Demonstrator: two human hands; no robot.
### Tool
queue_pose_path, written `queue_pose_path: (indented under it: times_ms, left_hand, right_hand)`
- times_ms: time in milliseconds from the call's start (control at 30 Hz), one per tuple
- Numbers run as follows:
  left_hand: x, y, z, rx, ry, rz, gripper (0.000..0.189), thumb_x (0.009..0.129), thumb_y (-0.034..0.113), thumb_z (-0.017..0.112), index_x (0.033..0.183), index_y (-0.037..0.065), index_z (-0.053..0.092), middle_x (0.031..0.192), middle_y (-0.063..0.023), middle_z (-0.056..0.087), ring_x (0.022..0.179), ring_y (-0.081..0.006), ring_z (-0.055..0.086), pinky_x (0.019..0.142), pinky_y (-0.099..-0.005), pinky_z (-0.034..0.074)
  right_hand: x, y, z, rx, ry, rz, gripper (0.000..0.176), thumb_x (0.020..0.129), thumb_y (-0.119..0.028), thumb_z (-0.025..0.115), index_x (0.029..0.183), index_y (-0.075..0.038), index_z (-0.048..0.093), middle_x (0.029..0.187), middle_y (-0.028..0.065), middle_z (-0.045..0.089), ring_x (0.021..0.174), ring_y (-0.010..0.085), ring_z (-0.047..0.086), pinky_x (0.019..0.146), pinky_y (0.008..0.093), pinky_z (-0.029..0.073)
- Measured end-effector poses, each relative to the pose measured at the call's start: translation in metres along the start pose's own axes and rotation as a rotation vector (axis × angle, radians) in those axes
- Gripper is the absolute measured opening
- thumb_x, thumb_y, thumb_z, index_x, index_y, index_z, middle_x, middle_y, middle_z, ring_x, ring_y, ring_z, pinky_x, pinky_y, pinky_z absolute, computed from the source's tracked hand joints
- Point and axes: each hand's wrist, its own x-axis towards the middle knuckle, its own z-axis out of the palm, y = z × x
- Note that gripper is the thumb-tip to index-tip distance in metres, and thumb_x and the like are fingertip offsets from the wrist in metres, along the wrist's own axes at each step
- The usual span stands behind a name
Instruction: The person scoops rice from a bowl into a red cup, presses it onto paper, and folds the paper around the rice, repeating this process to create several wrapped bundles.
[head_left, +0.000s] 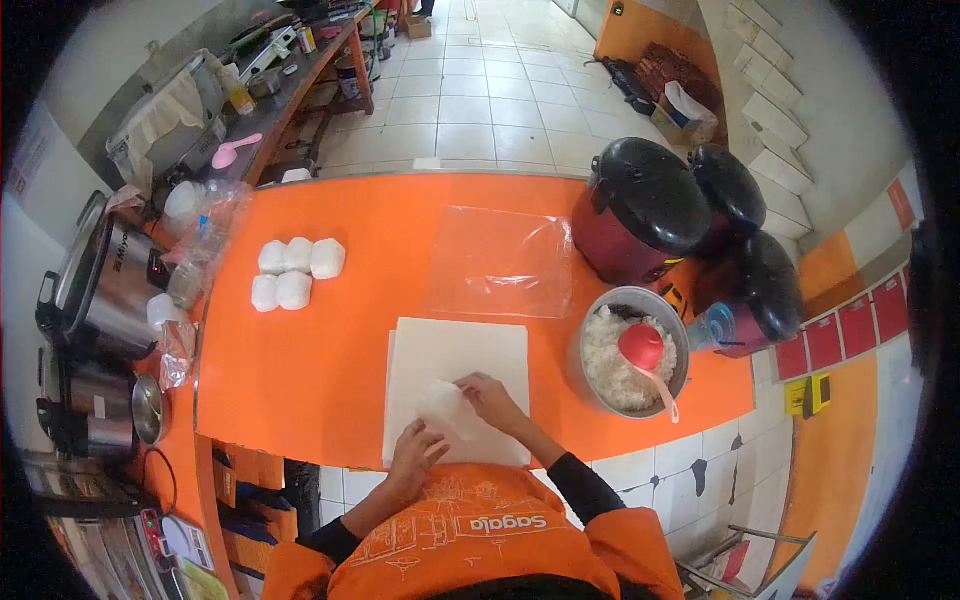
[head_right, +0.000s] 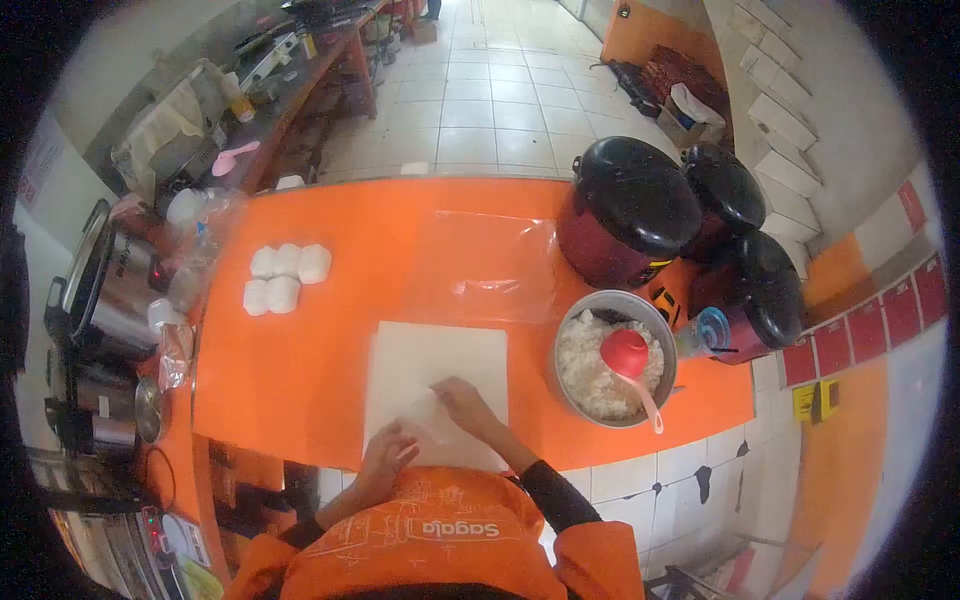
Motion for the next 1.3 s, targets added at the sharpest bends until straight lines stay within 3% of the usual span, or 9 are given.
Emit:
queue_pose_path:
  times_ms: [267,367,467,567,867,967,1067,1167,1300]
  left_hand:
    - [0.040,0.009,0.027,1.711,-0.282,1.327,0.027,0.079,0.016,0.064,0.105,0.008,0.061,0.119,-0.0083,0.052,0.118,-0.0301,0.047,0.095,-0.0469,0.043]
    - [0.071,-0.005,0.008,1.695,-0.306,1.427,0.019,0.079,0.021,0.064,0.094,0.008,0.064,0.114,-0.0072,0.056,0.118,-0.0324,0.047,0.102,-0.0518,0.035]
    - [0.063,0.000,0.013,1.719,-0.310,1.392,0.019,0.080,0.021,0.064,0.094,0.008,0.064,0.115,-0.0064,0.056,0.119,-0.0324,0.047,0.103,-0.0524,0.034]
    - [0.068,-0.007,0.008,1.734,-0.287,1.465,0.020,0.078,0.018,0.066,0.095,0.007,0.065,0.116,-0.0105,0.054,0.118,-0.0348,0.047,0.104,-0.0506,0.035]
    - [0.058,0.000,0.031,1.237,0.190,0.928,0.083,0.065,0.025,0.082,0.132,0.005,0.037,0.138,-0.0234,0.024,0.126,-0.0397,0.032,0.098,-0.0474,0.040]
    - [0.067,-0.019,0.006,1.490,0.309,0.943,0.080,0.067,0.032,0.082,0.126,-0.001,0.040,0.129,-0.0259,0.039,0.118,-0.0397,0.042,0.094,-0.0488,0.043]
    - [0.060,0.005,0.011,1.297,0.037,0.445,0.076,0.070,0.040,0.079,0.121,-0.003,0.041,0.112,-0.0250,0.054,0.105,-0.0374,0.053,0.090,-0.0475,0.045]
    - [0.076,0.003,0.005,1.311,-0.003,0.424,0.071,0.076,0.047,0.074,0.117,-0.003,0.045,0.099,-0.0196,0.062,0.096,-0.0311,0.059,0.086,-0.0439,0.048]
    - [0.060,0.037,0.043,0.535,-0.125,-0.043,0.061,0.085,0.042,0.067,0.121,0.001,0.039,0.102,-0.0156,0.059,0.103,-0.0236,0.057,0.088,-0.0383,0.048]
  right_hand:
    - [-0.071,-0.028,0.004,-0.433,0.019,-0.345,0.034,0.083,-0.016,0.062,0.111,0.002,0.056,0.115,0.0178,0.057,0.103,0.0308,0.057,0.089,0.0385,0.047]
    - [-0.077,-0.004,0.010,-0.549,-0.153,-0.288,0.034,0.084,-0.021,0.063,0.109,0.001,0.056,0.107,0.0166,0.057,0.100,0.0301,0.058,0.084,0.0405,0.049]
    - [-0.058,-0.015,0.009,-0.306,-0.112,0.214,0.031,0.081,-0.023,0.066,0.102,-0.002,0.057,0.097,0.0138,0.057,0.097,0.0293,0.058,0.073,0.0406,0.052]
    - [-0.039,-0.017,0.019,-0.265,0.171,0.332,0.023,0.082,-0.020,0.064,0.095,-0.003,0.057,0.089,0.0103,0.055,0.090,0.0284,0.059,0.064,0.0400,0.052]
    - [-0.062,-0.029,0.040,-0.707,0.062,-0.129,0.020,0.074,-0.009,0.061,0.090,0.002,0.057,0.094,0.0142,0.053,0.090,0.0280,0.055,0.064,0.0357,0.053]
    - [-0.063,-0.044,0.031,-0.568,-0.001,-0.102,0.026,0.073,-0.004,0.059,0.096,0.006,0.056,0.093,0.0159,0.053,0.090,0.0290,0.056,0.065,0.0392,0.051]
    - [-0.058,-0.032,0.036,-0.555,-0.013,-0.080,0.034,0.074,0.001,0.056,0.106,0.010,0.054,0.091,0.0167,0.053,0.090,0.0287,0.056,0.069,0.0398,0.049]
    - [-0.053,-0.029,0.033,-0.392,-0.012,0.095,0.021,0.079,0.003,0.057,0.100,0.009,0.059,0.088,0.0126,0.052,0.086,0.0240,0.056,0.071,0.0339,0.046]
    - [-0.049,0.003,0.031,0.319,0.160,0.026,0.006,0.086,0.002,0.059,0.087,0.005,0.064,0.085,0.0059,0.051,0.079,0.0163,0.051,0.070,0.0274,0.042]
